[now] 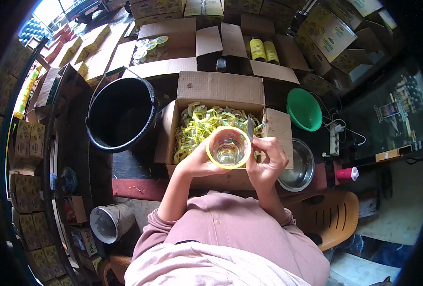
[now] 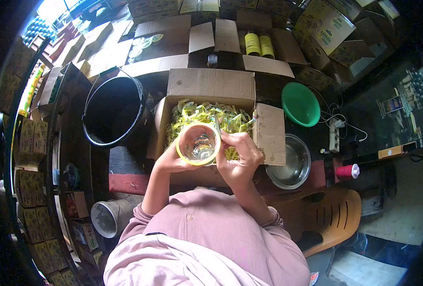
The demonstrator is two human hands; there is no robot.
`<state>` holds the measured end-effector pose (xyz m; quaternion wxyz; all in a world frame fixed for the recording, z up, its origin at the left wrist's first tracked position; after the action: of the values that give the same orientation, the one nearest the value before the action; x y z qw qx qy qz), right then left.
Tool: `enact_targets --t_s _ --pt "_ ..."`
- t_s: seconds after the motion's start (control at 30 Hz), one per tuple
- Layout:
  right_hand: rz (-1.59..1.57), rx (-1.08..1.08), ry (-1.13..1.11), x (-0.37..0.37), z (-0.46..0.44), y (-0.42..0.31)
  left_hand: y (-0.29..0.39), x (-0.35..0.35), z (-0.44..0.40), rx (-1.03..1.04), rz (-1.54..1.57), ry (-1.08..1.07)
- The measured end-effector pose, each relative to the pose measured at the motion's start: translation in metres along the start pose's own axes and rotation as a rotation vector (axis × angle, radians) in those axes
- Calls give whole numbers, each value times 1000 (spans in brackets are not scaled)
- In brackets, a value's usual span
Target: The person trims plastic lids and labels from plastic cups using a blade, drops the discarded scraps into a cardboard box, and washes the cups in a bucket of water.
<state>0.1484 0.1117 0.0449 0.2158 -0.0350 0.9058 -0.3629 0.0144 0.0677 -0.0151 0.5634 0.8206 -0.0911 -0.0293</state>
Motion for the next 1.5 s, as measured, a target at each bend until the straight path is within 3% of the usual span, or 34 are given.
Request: enact_targets --t_s 0.17,0.27,0.37,0.5,0.9,1.1,1.23,1.5 --pt "16 26 16 0 0 3 2 3 -4 47 58 17" --pt "2 33 34 -1 2 3 -18 0 0 29 297 62" --pt "13 30 38 -2 3 0 -25 -5 2 35 335 141" --pt "-16 30 10 2 3 -7 -27 -8 5 54 439 96" --pt "60 33 -33 9 2 -12 -8 -6 -1 139 241 133" --pt "75 6 -19 7 -2 -9 -4 -6 -1 107 -104 82" --pt "24 13 12 4 0 -5 1 -4 -3 93 76 111" --pt "0 19 -9 5 6 -9 0 -4 -3 134 126 149"
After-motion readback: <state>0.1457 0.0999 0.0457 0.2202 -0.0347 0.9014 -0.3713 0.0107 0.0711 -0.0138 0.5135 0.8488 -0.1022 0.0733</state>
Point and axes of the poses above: each hand's wrist, its own z-axis away from the middle knuckle, its own x-axis out of the palm, y = z × x, the point moved 6 cm from there along -z, towards the middle knuckle, and after that the axes turned 10 degrees about -y, right-handed, at the moved point
